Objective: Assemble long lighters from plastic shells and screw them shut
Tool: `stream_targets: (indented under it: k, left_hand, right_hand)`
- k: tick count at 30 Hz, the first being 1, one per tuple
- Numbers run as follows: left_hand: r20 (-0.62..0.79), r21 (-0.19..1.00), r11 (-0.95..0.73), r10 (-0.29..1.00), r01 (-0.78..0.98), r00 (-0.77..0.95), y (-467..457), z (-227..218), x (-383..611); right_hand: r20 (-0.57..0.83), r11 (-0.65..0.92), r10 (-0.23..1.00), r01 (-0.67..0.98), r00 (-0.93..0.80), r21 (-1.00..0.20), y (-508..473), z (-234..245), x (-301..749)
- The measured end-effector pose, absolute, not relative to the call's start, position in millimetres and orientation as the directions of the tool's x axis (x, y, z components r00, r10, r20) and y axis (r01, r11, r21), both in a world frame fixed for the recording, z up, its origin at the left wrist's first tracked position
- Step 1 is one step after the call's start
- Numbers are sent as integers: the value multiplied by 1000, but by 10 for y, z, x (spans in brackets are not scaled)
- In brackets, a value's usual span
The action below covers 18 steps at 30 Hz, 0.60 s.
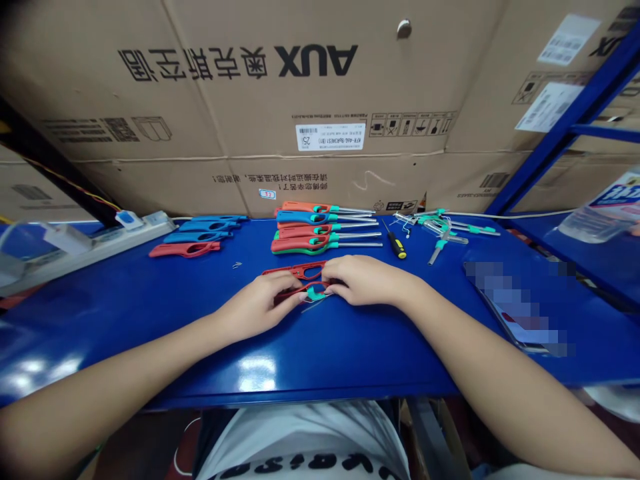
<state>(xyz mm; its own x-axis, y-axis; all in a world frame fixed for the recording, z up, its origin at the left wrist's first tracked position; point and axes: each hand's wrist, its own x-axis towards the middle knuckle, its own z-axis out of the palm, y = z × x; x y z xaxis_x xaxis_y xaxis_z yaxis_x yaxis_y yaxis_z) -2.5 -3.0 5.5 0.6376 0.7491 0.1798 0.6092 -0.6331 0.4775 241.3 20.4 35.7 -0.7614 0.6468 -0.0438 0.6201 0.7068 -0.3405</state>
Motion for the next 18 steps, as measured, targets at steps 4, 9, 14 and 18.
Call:
stream_targets:
  k: [4, 9, 14, 18]
  left_hand:
    - [180, 464, -653, 732, 599, 657, -43, 44, -21]
    - [180, 437, -656, 734, 615, 655, -62, 48, -23]
    - [164, 427, -647, 742, 631, 650, -57, 59, -30]
    - [142, 433, -641, 743, 634, 655, -38, 67, -24]
  right_hand:
    - [-93, 667, 651, 626, -753, -405, 204, 401, 2471]
    - [-152, 635, 658, 652, -738, -415, 183, 413, 2466]
    - [-157, 644, 674, 678, -722, -354, 156, 401, 2423]
    - [-172, 629, 683, 692, -710, -355, 166, 402, 2451]
